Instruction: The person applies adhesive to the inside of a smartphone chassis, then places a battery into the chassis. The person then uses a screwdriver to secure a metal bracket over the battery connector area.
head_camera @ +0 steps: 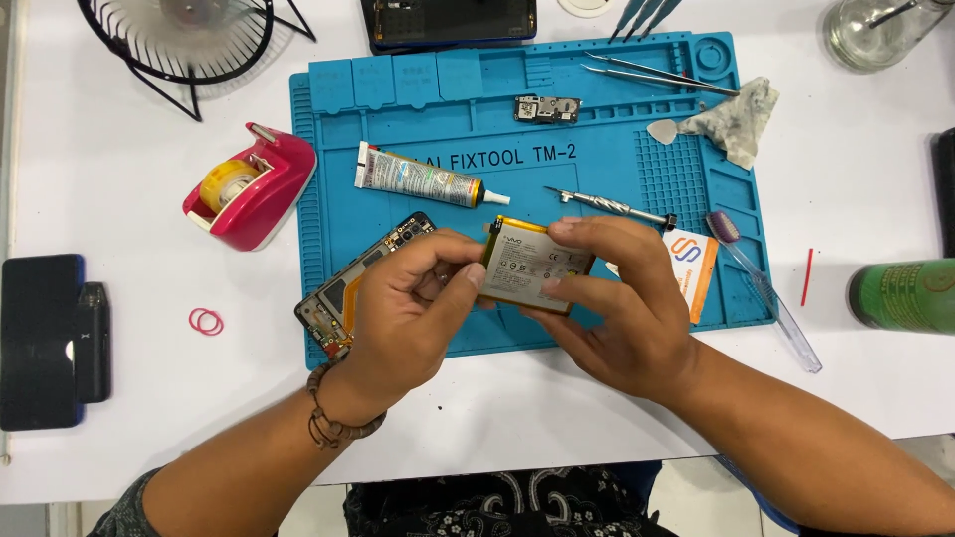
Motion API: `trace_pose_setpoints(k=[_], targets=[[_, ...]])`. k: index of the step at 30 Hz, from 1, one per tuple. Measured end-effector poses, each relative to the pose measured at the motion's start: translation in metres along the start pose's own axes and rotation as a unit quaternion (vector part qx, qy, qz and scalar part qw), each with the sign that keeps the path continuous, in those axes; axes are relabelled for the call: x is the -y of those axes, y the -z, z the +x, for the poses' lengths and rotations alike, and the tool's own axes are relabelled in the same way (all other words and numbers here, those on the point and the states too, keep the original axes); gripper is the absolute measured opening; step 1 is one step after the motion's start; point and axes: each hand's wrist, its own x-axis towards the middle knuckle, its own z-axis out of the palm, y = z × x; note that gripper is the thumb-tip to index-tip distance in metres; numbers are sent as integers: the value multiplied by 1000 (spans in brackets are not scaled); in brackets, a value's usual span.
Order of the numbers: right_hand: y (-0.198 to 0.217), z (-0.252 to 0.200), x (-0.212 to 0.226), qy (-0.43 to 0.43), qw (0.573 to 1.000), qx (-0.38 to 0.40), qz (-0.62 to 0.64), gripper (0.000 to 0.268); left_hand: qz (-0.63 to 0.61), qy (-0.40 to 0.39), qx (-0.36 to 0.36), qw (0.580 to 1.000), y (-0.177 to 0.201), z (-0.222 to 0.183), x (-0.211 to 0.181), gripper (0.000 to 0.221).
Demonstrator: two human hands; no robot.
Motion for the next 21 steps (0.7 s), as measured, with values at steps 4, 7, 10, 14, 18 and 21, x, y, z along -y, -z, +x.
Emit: trace_pose_setpoints(k=[4,7,10,14,18,21], targets=[[-2,-7,-5,-61,997,6,48,65,12,-21,-17,1000,1,0,1,17],[-5,-13,-11,-114,983,10,141,88,26,-24,-23,999,1,1,-1,16],[-6,-26,-16,-167,985,34,25,85,16,-42,-12,999,0,3,0,17],[-6,-22,-11,-173,980,10,99,80,-18,-28,5,999,1,1,3,19],[-8,-22,-5,-188,973,-4,130,79,-73,12,58,996,-6,2,-2,25],[-10,-22,-6,-190,963,6,191,82,29,-5,27,999,-5,3,-6,24]])
